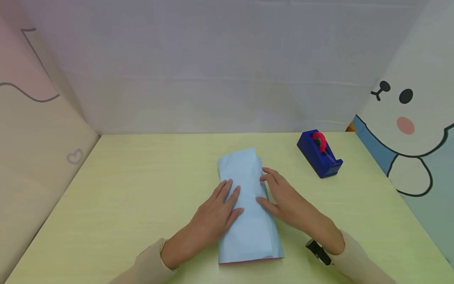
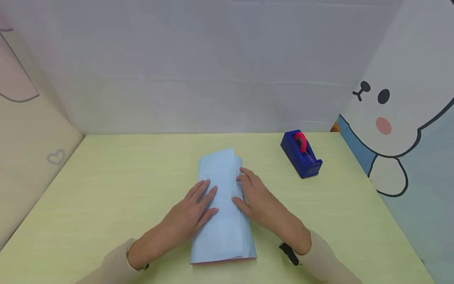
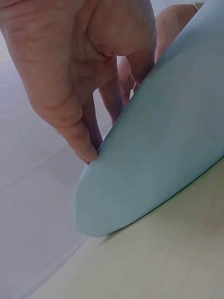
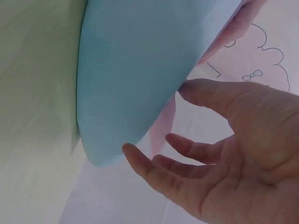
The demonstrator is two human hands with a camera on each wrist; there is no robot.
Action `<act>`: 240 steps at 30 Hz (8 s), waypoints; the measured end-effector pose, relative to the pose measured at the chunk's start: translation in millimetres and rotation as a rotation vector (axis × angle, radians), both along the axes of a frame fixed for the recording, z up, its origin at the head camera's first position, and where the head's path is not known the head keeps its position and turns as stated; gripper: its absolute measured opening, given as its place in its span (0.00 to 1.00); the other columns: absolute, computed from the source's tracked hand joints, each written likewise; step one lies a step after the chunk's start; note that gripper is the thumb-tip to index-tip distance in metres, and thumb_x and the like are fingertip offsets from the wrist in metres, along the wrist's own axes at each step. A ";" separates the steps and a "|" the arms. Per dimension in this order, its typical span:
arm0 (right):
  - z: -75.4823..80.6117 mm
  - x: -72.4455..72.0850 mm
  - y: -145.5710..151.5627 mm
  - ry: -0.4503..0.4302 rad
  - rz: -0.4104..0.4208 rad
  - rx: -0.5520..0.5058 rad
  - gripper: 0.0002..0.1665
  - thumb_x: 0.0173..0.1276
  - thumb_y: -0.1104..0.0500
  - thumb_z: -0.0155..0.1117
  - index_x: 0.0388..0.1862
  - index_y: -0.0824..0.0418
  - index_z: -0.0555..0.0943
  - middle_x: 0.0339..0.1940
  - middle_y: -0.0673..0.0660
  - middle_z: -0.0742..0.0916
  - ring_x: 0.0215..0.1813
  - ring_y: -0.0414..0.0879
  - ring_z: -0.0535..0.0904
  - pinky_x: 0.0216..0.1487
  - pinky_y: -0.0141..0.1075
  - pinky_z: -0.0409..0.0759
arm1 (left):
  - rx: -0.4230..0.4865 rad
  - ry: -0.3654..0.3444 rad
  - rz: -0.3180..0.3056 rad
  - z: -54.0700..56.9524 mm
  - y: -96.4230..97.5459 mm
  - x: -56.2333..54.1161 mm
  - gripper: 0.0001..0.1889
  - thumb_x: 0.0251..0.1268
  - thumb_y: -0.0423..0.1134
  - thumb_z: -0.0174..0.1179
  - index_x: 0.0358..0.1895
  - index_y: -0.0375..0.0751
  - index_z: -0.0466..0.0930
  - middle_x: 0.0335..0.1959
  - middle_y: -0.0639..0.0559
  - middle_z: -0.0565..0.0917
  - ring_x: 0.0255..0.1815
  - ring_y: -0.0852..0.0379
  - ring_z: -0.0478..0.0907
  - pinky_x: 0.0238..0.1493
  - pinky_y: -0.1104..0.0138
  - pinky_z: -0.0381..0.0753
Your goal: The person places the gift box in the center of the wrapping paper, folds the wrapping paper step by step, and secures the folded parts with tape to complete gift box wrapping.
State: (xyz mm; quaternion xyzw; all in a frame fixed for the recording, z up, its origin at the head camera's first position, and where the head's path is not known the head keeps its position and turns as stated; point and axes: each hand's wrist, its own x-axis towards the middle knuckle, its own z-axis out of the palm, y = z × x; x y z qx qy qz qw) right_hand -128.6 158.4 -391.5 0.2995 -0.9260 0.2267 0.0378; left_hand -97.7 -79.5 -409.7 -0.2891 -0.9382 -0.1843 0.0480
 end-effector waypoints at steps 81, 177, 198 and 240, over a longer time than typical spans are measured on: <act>3.4 -24.4 33.7 0.024 0.004 0.004 0.17 0.73 0.61 0.68 0.57 0.67 0.82 0.49 0.60 0.87 0.44 0.52 0.87 0.43 0.45 0.86 | -0.069 0.267 0.030 -3.6 -2.2 1.4 0.25 0.72 0.49 0.65 0.60 0.31 0.82 0.60 0.29 0.79 0.45 0.39 0.82 0.33 0.57 0.87; -15.4 -66.8 168.5 0.036 -0.668 -0.242 0.20 0.78 0.53 0.62 0.45 0.72 0.83 0.33 0.67 0.87 0.21 0.16 0.72 0.22 0.27 0.70 | -0.058 0.288 0.030 -5.7 -1.2 -0.3 0.26 0.72 0.50 0.65 0.60 0.32 0.82 0.60 0.30 0.79 0.46 0.40 0.82 0.32 0.58 0.87; -15.8 -61.2 170.0 -0.108 -0.672 -0.223 0.23 0.82 0.50 0.51 0.48 0.71 0.77 0.39 0.65 0.85 0.32 0.30 0.75 0.29 0.30 0.71 | -0.048 0.260 0.025 -5.0 -1.8 0.7 0.25 0.73 0.49 0.64 0.61 0.31 0.81 0.61 0.30 0.78 0.47 0.40 0.82 0.35 0.57 0.87; -35.9 -53.4 192.2 -0.472 -0.466 -0.651 0.29 0.86 0.49 0.43 0.58 0.77 0.68 0.41 0.42 0.84 0.45 0.29 0.85 0.49 0.23 0.81 | -0.053 0.290 0.022 -8.4 -2.0 -0.1 0.26 0.73 0.50 0.64 0.61 0.31 0.81 0.60 0.30 0.79 0.47 0.40 0.82 0.33 0.58 0.87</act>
